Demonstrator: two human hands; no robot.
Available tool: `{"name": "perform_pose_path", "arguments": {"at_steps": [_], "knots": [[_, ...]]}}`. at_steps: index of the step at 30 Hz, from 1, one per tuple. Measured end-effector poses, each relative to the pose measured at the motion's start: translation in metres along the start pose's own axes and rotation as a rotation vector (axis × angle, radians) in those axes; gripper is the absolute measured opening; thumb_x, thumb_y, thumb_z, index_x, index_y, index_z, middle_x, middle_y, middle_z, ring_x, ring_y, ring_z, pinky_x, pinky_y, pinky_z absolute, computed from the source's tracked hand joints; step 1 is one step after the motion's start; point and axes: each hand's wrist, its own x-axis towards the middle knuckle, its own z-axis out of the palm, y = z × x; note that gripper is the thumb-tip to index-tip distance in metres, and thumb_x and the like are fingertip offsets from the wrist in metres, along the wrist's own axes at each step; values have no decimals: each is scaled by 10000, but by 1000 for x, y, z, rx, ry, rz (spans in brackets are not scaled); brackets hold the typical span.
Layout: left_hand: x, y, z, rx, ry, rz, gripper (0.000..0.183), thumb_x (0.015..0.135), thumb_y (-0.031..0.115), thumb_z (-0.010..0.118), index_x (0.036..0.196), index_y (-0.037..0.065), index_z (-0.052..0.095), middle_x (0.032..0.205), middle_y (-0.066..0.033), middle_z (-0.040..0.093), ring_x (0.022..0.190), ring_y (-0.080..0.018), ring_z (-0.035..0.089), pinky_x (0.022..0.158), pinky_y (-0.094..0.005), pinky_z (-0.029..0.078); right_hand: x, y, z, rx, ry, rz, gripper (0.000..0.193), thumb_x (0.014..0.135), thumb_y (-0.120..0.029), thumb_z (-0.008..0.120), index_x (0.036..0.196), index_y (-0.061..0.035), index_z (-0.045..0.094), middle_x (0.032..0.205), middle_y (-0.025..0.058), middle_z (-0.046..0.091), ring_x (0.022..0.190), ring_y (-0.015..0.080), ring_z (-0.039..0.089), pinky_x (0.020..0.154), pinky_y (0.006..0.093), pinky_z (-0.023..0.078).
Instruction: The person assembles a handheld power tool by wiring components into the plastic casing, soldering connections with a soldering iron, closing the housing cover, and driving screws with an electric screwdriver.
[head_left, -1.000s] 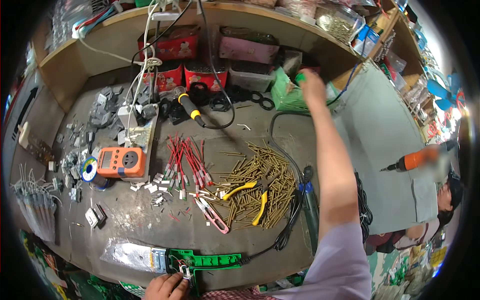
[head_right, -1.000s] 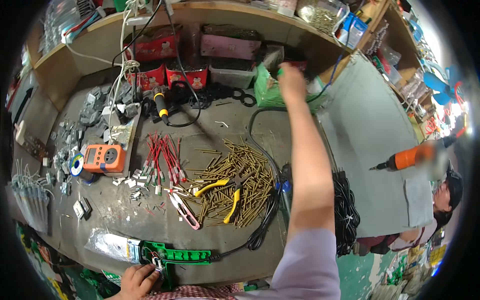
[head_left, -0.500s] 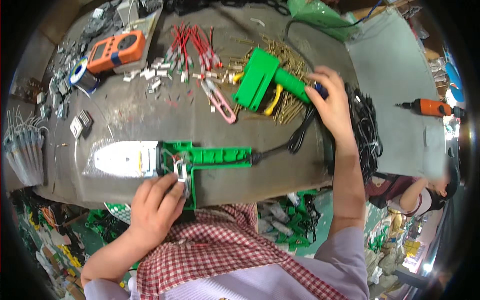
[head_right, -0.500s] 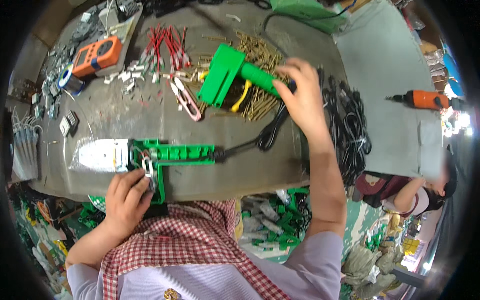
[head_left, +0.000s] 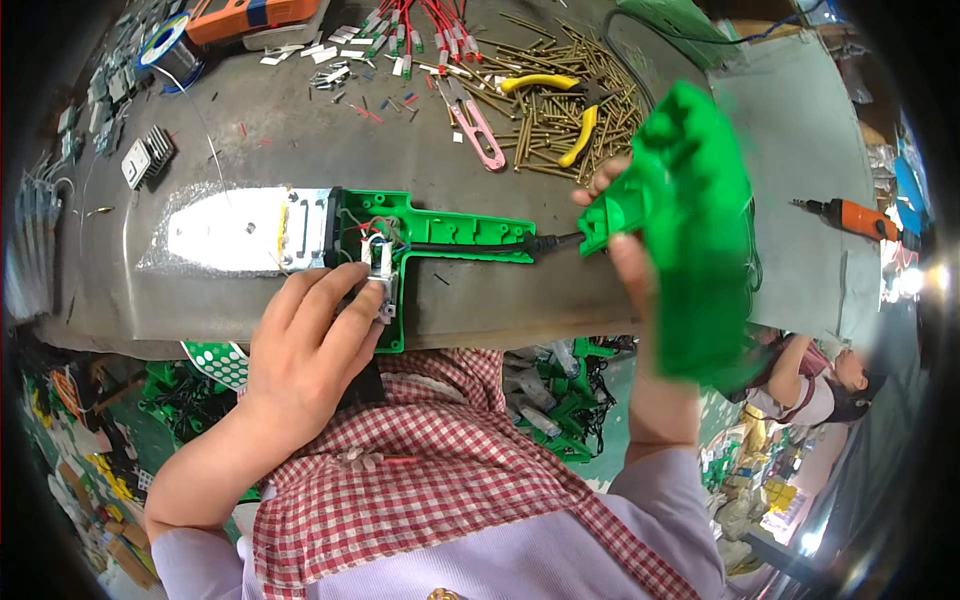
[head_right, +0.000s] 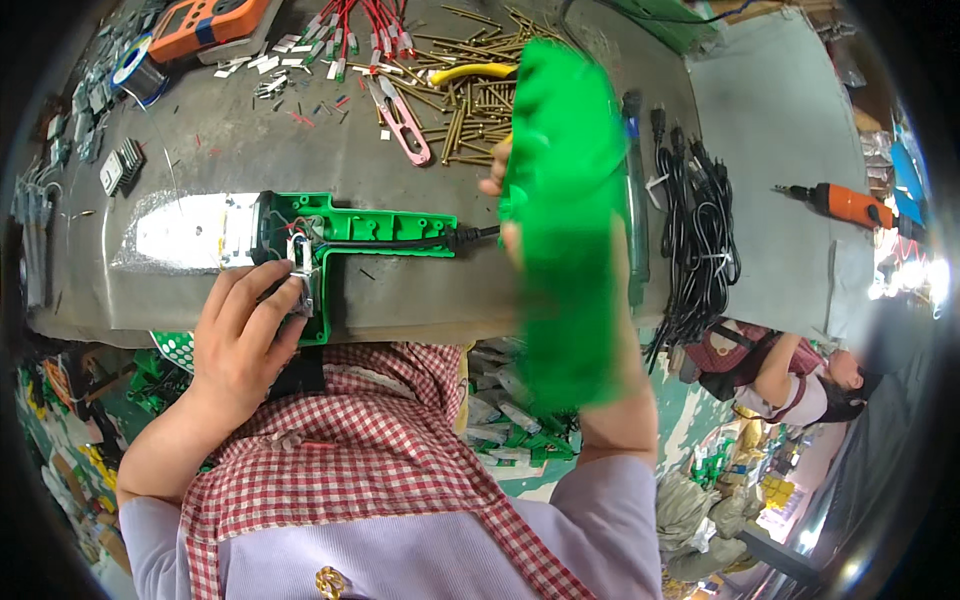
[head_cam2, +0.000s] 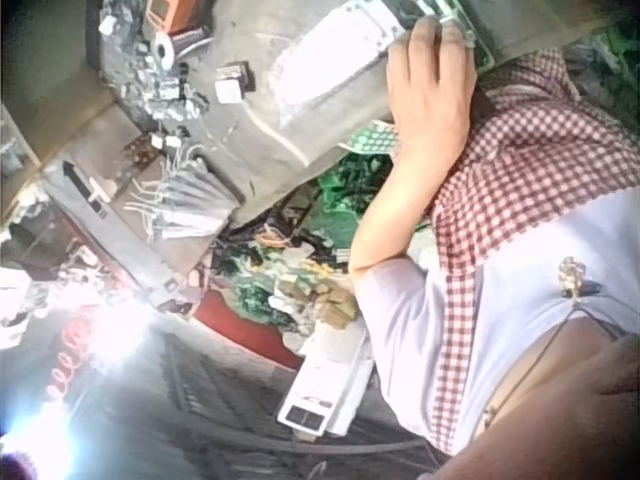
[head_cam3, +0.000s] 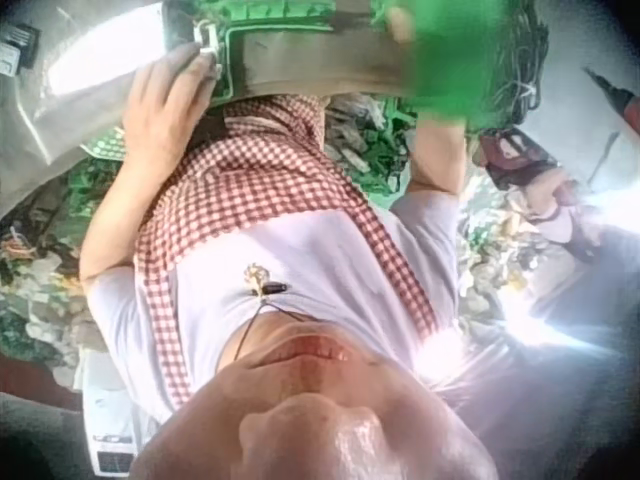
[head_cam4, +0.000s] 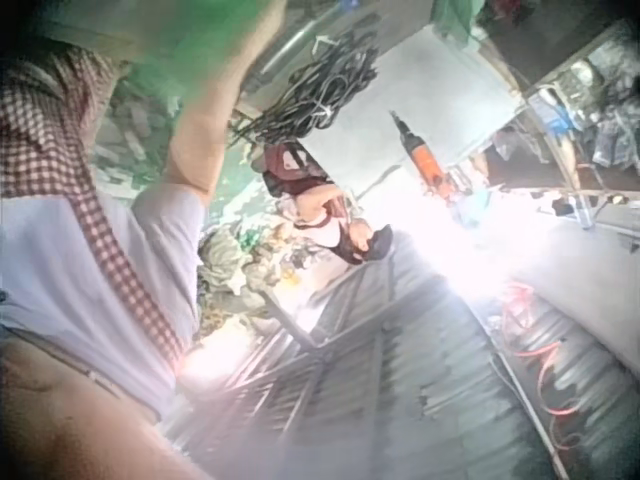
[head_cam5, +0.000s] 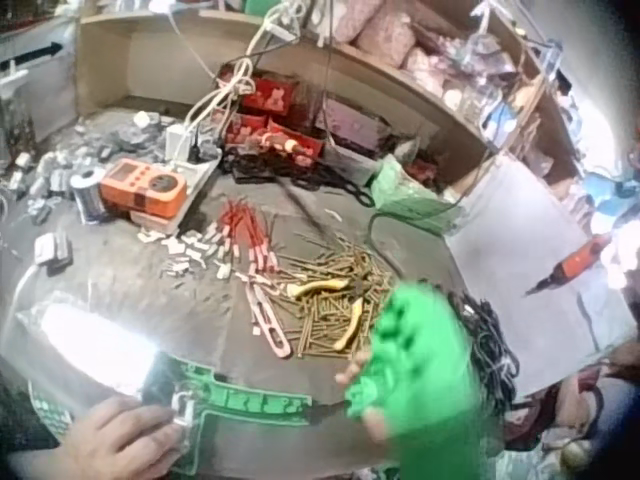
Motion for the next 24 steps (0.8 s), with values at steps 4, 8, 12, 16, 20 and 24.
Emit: {"name": "perform_pose_path", "arguments": {"at_steps": [4,8,12,16,20,24], "knots": [[2,0,-2,13,-2,14,458,637,12,732,1072,-2,590,1087,-145,579,894,-304,577,757,-381,503,12,11,3,-874,21,-256,415,712,-17,684,1116,14,595,1093,166,587,1029,311,565,909,378,446],[1,-2,-1,35,-28,-11,467,633,18,735,1077,5,590,1098,-141,572,902,-307,574,759,-384,503,16,8,6,-1084,-94,-301,379,716,-87,731,1066,-6,610,1086,150,581,1026,332,534,900,406,433],[2,-1,0,11,-39,-14,473,631,19,736,1080,6,589,1103,-143,569,904,-311,572,759,-387,503,-17,-10,3,-989,-325,-202,301,716,-115,740,983,-41,624,958,105,609,939,294,563,831,389,436],[1,-1,0,14,-31,-1,474,631,19,736,1082,5,589,1103,-148,571,906,-315,573,753,-390,507,-30,2,7,-992,-299,-173,217,734,-69,712,934,-52,631,813,80,588,800,264,570,738,363,426],[2,0,-1,33,-37,15,470,628,14,729,1077,1,592,1101,-151,575,906,-310,575,750,-388,511,-31,10,8,-1027,-344,-171,201,743,-70,696,933,-43,634,769,83,546,753,259,549,720,365,418],[3,1,-1,38,-34,14,464,627,11,723,1073,-4,593,1092,-153,578,904,-304,576,753,-385,512,-33,-2,20,-1196,-395,-181,190,757,-93,681,930,-26,638,770,91,547,758,259,551,732,354,424]]}}
